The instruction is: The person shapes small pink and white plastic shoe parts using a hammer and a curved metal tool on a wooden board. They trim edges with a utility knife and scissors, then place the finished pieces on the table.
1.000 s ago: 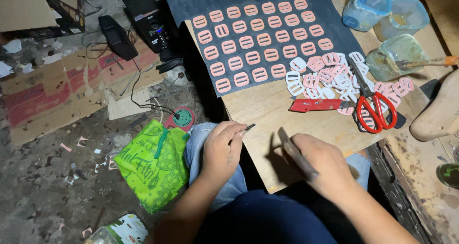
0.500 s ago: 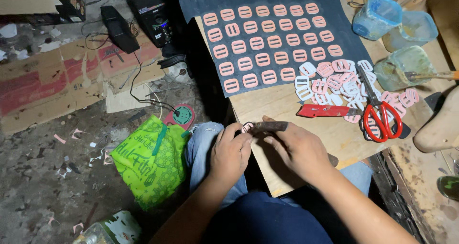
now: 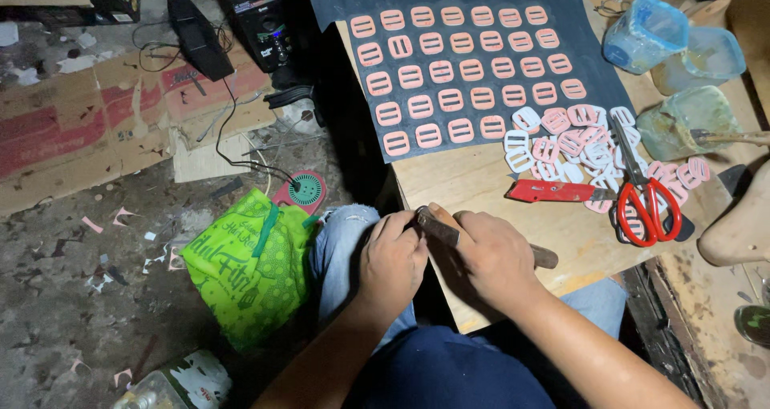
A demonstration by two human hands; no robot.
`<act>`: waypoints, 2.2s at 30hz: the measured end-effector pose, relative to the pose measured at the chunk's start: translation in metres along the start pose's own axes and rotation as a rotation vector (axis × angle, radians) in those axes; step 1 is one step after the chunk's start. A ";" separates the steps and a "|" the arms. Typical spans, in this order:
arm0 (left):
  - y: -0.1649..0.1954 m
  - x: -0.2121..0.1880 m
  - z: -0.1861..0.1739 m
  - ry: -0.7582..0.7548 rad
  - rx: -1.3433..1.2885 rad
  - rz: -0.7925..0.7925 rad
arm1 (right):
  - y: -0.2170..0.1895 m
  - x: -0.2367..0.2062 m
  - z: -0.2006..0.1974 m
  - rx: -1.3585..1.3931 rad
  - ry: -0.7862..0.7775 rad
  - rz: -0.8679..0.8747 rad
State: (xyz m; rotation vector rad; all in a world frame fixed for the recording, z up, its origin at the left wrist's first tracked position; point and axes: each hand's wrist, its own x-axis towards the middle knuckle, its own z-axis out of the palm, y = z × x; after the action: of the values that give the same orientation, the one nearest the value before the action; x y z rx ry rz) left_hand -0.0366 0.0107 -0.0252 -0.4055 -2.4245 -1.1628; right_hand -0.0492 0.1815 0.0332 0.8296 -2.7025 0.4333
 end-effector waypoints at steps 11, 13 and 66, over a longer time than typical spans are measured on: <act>-0.001 -0.005 0.006 -0.004 0.060 -0.094 | -0.003 0.005 0.001 -0.007 -0.030 0.045; -0.001 -0.007 0.005 -0.013 0.082 -0.086 | -0.002 0.008 -0.005 0.108 0.017 0.062; -0.063 0.002 0.052 -0.065 -0.583 -0.589 | 0.001 0.007 -0.009 0.183 0.059 0.044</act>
State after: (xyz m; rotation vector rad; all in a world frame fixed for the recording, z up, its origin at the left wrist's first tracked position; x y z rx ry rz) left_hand -0.0775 0.0136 -0.0952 0.1363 -2.2813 -2.1462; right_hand -0.0541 0.1820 0.0435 0.7909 -2.6601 0.7122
